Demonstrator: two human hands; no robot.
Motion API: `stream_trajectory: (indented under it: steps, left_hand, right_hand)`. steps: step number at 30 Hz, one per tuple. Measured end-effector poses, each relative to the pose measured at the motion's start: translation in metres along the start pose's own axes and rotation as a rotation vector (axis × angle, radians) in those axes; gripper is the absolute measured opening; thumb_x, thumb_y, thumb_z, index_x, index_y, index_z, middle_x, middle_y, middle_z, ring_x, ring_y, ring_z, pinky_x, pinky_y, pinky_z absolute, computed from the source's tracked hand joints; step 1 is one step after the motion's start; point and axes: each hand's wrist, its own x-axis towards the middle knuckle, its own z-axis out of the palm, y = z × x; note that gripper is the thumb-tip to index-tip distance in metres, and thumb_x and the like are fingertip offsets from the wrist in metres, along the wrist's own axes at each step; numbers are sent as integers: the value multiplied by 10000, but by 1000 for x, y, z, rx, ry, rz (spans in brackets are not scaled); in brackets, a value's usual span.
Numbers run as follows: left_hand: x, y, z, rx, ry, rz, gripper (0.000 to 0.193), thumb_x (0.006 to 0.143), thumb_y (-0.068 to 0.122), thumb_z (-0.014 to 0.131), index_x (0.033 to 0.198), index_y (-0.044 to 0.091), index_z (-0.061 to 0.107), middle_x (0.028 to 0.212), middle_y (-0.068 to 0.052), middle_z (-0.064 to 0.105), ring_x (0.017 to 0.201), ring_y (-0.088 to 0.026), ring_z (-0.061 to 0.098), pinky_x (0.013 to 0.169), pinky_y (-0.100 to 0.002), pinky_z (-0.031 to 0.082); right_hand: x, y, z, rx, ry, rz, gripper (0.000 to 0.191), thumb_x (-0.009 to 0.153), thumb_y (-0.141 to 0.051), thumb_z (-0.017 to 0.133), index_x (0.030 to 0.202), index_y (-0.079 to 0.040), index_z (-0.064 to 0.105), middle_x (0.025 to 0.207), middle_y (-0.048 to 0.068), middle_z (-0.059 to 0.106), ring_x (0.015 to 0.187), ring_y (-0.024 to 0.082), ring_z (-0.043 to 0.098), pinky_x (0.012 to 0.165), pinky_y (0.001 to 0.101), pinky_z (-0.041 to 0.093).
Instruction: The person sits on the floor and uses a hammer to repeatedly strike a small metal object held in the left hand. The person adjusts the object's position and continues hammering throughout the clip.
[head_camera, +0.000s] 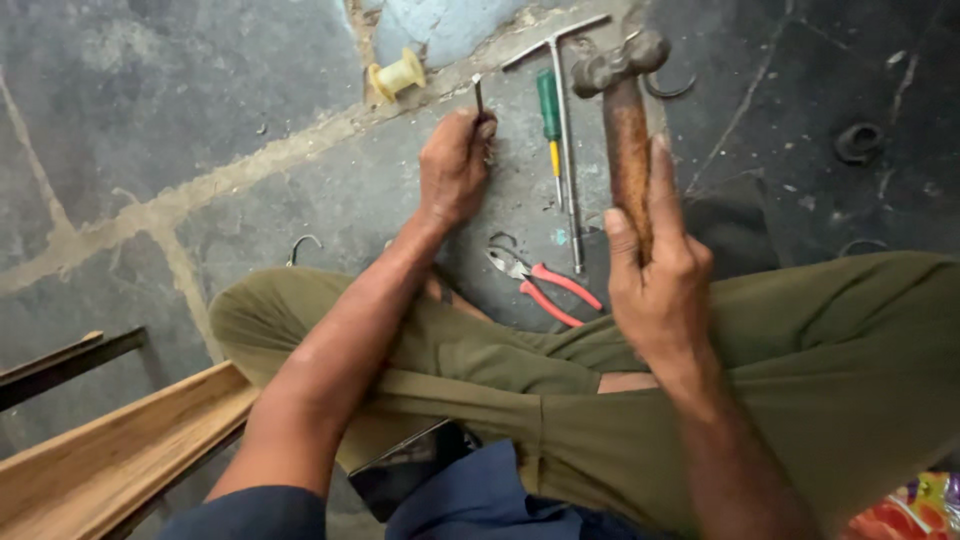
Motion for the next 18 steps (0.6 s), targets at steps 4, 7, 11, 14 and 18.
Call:
stream_trajectory:
  steps: [4,7,11,14,18]
  left_hand:
    - [2,4,-1,37,-34,85,107,1011,85,661,1111,64,626,938,-161,637,877,-388,655,764,-466,518]
    - [4,8,-3,39,-25,88,95,1026,76,650,1107,62,603,970,-162,638,907,-393,649,782,-464,517]
    - [8,14,-4,37,-45,107,92,1032,64,644,1112,64,599,978,-158,636,912,-390,647,784,-464,518]
    - [9,17,-4,92,-65,157,135,1003,77,663,1124,55,607,968,-163,640,881,-396,644,756,-468,511]
    - [9,16,-2,77,-61,119,129,1020,82,661,1133,54,605,971,-162,648,887,-390,655,759,-459,517]
  right_hand:
    - [-2,5,1,24,-26,27,573,1133,-217,571,1618,-9,348,1335,325,648,1195,437,702,917,440,596]
    - [-3,4,2,22,-35,35,569,1127,-220,571,1609,-5,359,1332,330,651,1190,448,688,900,448,587]
    - [-2,2,1,65,-36,60,575,1117,-227,567,1606,-12,356,1305,323,658,1162,421,714,883,433,592]
    - [-2,1,0,80,-55,116,586,1102,-231,570,1604,-15,359,1244,313,681,1098,409,740,850,433,589]
    - [-3,3,-1,83,-7,10,572,1139,-231,565,1620,-10,348,1350,332,647,1156,436,719,877,429,597]
